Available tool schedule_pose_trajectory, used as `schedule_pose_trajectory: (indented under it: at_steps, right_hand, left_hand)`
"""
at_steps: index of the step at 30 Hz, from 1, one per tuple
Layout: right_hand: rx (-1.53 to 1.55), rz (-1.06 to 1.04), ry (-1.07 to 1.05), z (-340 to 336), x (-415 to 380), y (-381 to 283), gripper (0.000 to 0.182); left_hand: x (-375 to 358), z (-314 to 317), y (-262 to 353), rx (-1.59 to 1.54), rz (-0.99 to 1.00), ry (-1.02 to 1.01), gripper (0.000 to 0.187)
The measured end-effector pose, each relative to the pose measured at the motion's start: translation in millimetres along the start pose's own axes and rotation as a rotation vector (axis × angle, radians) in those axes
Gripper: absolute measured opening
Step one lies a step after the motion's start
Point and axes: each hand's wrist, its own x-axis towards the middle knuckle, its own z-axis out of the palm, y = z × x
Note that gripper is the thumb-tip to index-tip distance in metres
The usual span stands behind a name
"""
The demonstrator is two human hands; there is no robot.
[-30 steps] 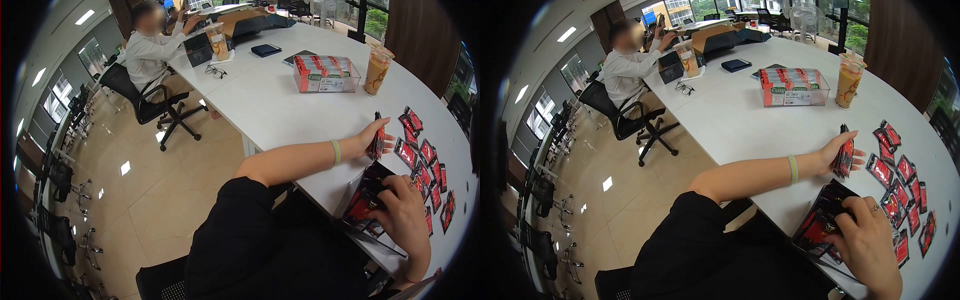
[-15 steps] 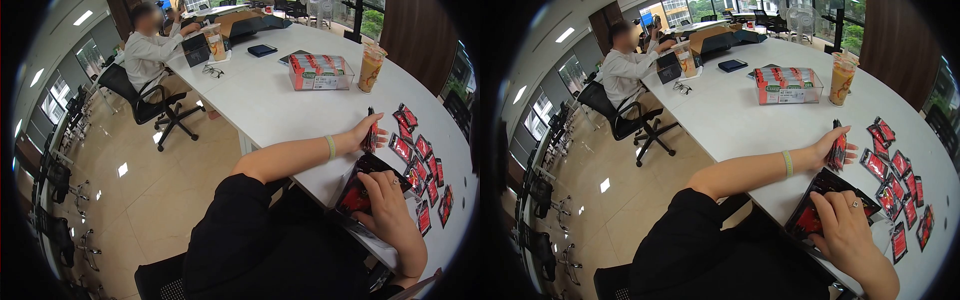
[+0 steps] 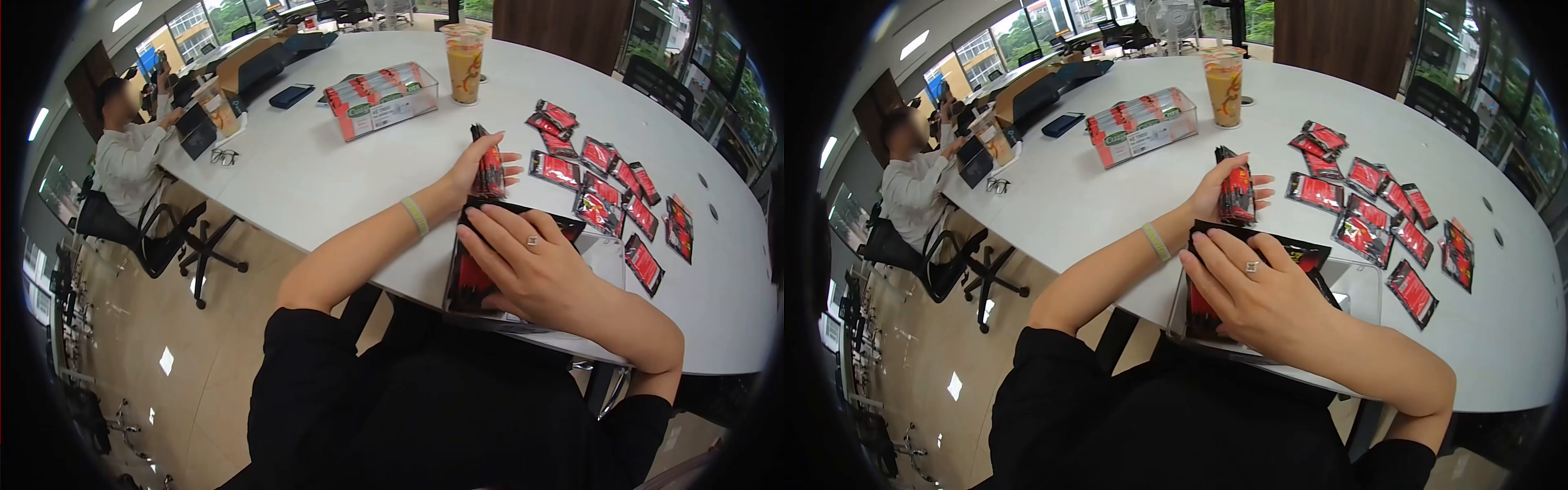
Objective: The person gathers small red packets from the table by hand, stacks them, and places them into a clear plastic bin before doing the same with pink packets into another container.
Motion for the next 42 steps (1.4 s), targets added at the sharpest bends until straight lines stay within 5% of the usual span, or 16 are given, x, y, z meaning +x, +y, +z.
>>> schedule_pose_trajectory:
  at_steps: [2,4,7,12,17,19,25,31,35,40,42]
  right_hand:
    - [0.018,0.015,-0.09,0.4,-1.0,-2.1,0.073]
    - [-0.014,0.004,-0.073,4.8,-0.8,-2.4,0.072]
    - [-0.08,-0.009,-0.007,13.4,-0.7,-3.6,0.07]
    - [-0.1,-0.031,0.055,7.3,1.1,0.5,0.063]
    - [0.387,0.087,0.126,-10.9,3.9,19.6,0.048]
    - [0.403,0.216,0.253,-6.6,3.3,37.8,0.046]
    - [0.276,0.464,0.335,16.7,-12.3,97.1,0.042]
    - [0.375,0.602,0.182,16.2,-12.8,102.0,0.037]
    - [0.356,0.659,0.458,-5.1,-11.8,97.8,0.025]
    - [0.752,0.538,0.693,-46.5,-11.2,64.3,0.026]
    - [0.696,0.487,0.512,-55.3,-13.4,46.1,0.032]
  left_hand:
    - [1.3,2.9,-1.2,0.014,0.009,-0.015,0.049]
    - [-2.4,8.7,-3.8,0.07,0.12,0.018,0.057]
    - [0.8,3.3,-2.0,0.055,-0.013,-0.011,0.053]
    - [-1.3,2.6,-4.1,0.037,0.032,-0.071,0.055]
    - [1.2,-0.9,-6.9,0.087,0.081,-0.232,0.059]
    - [-4.4,-0.8,-5.6,0.388,0.27,-0.288,0.057]
    - [-23.1,27.0,5.9,0.34,0.21,-0.267,0.046]
    - [-22.2,21.9,7.2,0.412,0.126,-0.257,0.043]
    - [-24.0,24.3,10.2,0.401,0.179,-0.267,0.043]
    - [-2.2,4.6,9.4,0.171,0.053,-0.231,0.056]
    - [3.4,-4.0,3.0,0.023,0.006,-0.227,0.061]
